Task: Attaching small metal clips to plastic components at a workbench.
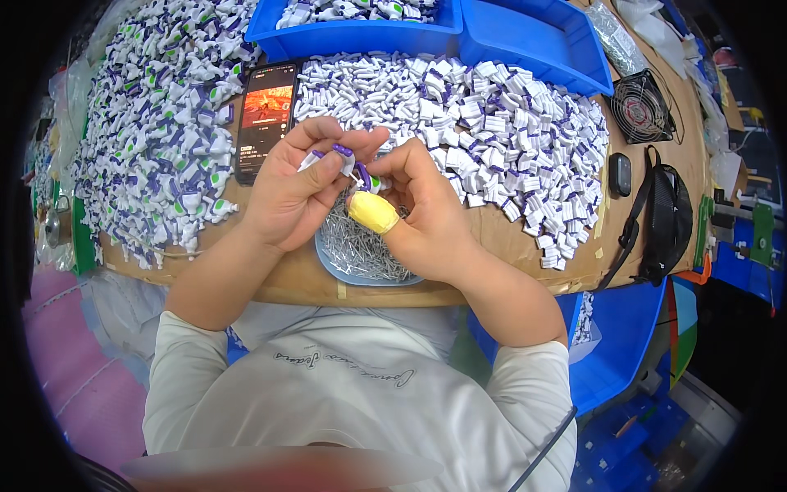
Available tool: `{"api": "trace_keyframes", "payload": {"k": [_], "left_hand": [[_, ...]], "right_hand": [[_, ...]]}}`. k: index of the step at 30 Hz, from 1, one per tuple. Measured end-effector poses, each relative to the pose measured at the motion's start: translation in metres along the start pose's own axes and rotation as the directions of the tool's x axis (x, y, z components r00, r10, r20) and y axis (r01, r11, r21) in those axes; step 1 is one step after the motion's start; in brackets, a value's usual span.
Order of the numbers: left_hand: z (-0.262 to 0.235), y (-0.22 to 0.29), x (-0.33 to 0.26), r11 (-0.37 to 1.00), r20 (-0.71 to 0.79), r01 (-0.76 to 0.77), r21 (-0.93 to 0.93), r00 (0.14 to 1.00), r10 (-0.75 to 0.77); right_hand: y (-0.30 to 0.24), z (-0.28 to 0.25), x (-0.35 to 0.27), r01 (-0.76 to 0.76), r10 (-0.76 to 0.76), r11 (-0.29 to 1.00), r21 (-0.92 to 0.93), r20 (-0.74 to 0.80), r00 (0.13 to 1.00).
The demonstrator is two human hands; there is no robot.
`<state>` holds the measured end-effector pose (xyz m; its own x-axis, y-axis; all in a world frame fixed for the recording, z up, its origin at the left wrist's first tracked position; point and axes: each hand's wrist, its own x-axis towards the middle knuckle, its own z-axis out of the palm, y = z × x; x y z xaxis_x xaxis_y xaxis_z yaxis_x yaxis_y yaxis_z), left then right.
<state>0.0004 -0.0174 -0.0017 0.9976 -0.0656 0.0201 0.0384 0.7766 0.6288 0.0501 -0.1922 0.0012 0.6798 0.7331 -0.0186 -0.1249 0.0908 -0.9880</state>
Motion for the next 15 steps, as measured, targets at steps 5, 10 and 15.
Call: {"api": "trace_keyframes", "payload": {"k": [5,10,15], "left_hand": [[0.004,-0.003,-0.002,0.923,0.11,-0.134,0.36,0.989,0.101],[0.011,-0.006,-0.003,0.949,0.029,-0.169,0.267,0.985,0.167],[-0.011,0.01,-0.004,0.94,-0.059,0.101,0.325,0.995,-0.086]], "right_hand": [[-0.001,0.0,-0.002,0.009,-0.005,0.963,-0.27,0.013,1.0],[-0.004,0.013,0.005,0.272,-0.341,0.918,-0.287,-0.227,0.912],[-0.018,0.003,0.008,0.344,-0.43,0.726,-0.595,-0.003,0.903]]}}
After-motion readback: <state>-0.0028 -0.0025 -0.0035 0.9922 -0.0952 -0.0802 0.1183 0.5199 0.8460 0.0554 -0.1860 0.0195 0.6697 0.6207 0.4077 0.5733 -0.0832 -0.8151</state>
